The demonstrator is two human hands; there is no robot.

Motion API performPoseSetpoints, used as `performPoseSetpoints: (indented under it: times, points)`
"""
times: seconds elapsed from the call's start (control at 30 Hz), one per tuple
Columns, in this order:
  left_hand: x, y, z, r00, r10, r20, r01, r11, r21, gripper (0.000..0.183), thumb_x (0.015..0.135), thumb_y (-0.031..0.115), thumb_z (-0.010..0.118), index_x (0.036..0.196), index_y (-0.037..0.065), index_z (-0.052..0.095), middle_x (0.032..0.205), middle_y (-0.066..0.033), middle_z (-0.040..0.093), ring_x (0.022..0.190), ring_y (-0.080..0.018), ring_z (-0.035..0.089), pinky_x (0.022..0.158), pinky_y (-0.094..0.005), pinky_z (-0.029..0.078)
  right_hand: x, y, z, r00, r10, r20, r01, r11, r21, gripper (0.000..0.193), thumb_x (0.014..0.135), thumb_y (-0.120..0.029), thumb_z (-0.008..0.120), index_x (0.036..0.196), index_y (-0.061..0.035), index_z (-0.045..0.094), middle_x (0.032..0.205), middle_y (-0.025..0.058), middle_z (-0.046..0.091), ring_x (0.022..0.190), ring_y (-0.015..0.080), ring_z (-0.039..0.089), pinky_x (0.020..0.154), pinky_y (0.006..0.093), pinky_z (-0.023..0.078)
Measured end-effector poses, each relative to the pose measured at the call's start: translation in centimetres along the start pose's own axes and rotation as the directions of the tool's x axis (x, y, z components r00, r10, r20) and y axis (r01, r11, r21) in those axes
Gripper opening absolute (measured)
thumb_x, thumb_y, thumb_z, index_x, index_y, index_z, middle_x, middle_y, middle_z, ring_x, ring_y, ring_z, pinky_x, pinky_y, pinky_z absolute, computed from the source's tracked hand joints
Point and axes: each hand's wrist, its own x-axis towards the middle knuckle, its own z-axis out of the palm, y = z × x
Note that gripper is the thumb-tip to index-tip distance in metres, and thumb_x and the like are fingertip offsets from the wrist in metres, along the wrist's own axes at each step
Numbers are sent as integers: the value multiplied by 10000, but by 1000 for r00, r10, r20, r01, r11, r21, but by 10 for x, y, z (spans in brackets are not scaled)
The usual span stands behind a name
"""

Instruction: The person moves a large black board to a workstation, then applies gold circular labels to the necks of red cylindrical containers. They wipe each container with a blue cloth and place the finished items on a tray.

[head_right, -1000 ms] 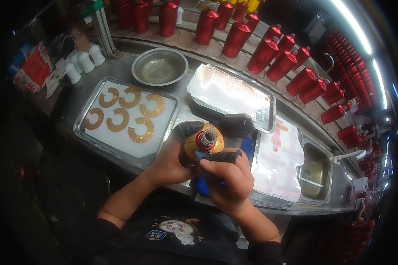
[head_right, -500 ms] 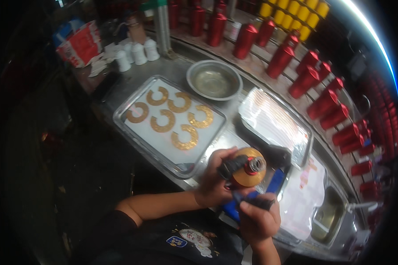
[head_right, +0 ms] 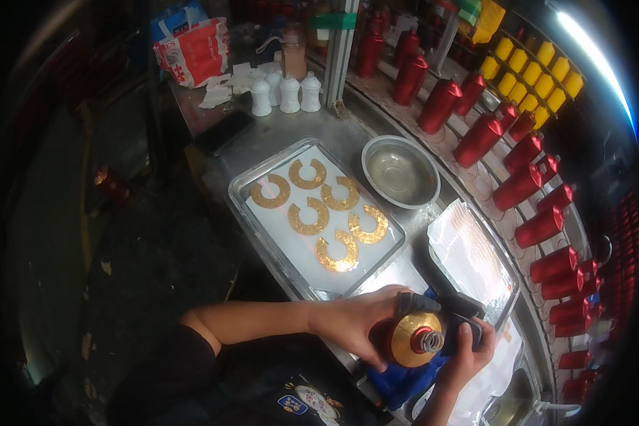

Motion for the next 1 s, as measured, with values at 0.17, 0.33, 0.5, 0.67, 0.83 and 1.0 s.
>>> performPoseSetpoints:
  times: [0.17,0.33,0.5,0.67,0.83,1.0]
  points:
    - [-42,-32,-139,719,-42,-694,271,936,224,511,737,191,881,1095,16,561,1079,-127,616,944,-210,634,801,-360,523,-19,9,-24,992,-45,-120,57,994,92,163,894,-83,687,1018,-30,596,960,44,588,847,118,594,779,230,514]
    - [-120,-54,-328,274,286,-918,962,-61,268,674,675,326,851,1173,16,519,1391,-237,496,1309,-400,452,1094,-532,362,-45,12,-46,992,26,-124,-25,1000,7,189,927,-111,657,1088,-27,601,1042,31,589,912,92,570,819,223,481]
    - [-154,-65,-384,189,-56,-980,971,-135,195,768,678,421,842,1228,22,484,1364,-238,526,1318,-395,476,1067,-508,410,-53,19,-62,988,18,-152,-23,999,-34,213,931,-99,647,1128,-34,598,1024,25,592,921,96,573,850,227,476]
    - [-150,-70,-389,77,-95,-992,997,8,77,803,668,420,826,1251,22,444,1296,-225,577,1228,-387,556,980,-485,488,-55,17,-65,986,86,-144,-86,996,7,210,927,-90,645,1123,-30,598,1028,28,591,913,96,575,846,229,478]
    - [-147,-77,-388,73,-10,-997,997,-11,73,798,664,408,821,1255,31,438,1290,-215,569,1239,-382,535,1009,-476,465,-55,12,-51,984,53,-172,-57,998,-21,212,922,-94,647,1119,-31,599,1006,27,593,889,97,578,823,226,483]
    - [-142,-87,-393,77,-1,-997,996,-51,77,800,671,408,816,1269,35,437,1311,-217,557,1262,-377,514,1065,-466,421,-58,8,-44,986,112,-126,-111,994,11,213,917,-110,653,1110,-38,600,984,23,584,862,91,571,805,218,479]
